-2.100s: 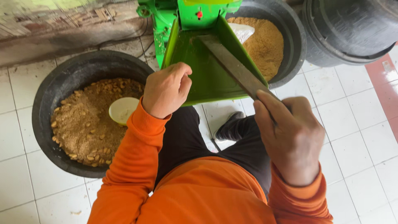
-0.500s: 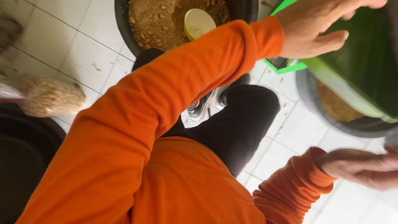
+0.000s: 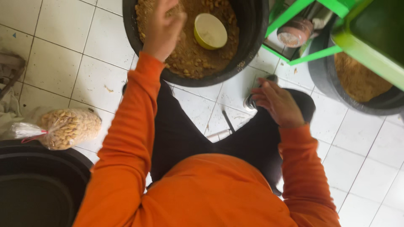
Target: The person scoops whole nuts from a large black basin into the hopper of a green grinding machine using a yellow scoop. They use a wooden stick to push the nuts into the machine and guide the flow. The person then retrieves a plastic bag of nuts from the floor.
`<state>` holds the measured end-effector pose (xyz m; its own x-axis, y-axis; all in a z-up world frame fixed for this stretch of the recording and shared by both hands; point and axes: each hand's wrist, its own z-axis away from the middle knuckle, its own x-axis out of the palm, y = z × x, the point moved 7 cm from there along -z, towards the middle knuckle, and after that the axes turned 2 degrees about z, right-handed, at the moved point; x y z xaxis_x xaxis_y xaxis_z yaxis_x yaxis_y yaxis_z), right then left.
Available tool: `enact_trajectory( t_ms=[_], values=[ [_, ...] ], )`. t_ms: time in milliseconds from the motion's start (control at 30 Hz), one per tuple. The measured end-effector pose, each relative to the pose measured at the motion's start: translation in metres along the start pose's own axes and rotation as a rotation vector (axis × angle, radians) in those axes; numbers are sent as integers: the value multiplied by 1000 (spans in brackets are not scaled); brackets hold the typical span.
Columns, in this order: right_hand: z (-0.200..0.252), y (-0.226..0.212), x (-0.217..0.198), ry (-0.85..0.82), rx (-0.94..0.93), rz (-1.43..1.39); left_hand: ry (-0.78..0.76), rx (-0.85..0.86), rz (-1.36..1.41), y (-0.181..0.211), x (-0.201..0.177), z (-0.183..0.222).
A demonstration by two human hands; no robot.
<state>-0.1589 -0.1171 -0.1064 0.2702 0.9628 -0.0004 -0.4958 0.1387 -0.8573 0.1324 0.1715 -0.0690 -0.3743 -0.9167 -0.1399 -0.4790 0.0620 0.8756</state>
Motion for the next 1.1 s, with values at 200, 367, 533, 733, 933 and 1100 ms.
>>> enact_trajectory(
  t_ms=[200,367,533,733,933,1100],
  values=[
    [-190,102,59,8,491,-335,596,-754,215,-123,-42,60],
    [-328,165,79,320,678,-640,437,-802,10,-132,-1,46],
    [-406,202,86,560,784,-696,220,-890,-12,-123,29,33],
    [-451,172,78,347,421,-346,184,-985,76,-127,25,30],
    [-512,40,82,544,-230,819,220,-1098,164,-140,2,48],
    [-586,16,160,279,-89,1711,167,-1193,321,-133,10,60]
  ],
)
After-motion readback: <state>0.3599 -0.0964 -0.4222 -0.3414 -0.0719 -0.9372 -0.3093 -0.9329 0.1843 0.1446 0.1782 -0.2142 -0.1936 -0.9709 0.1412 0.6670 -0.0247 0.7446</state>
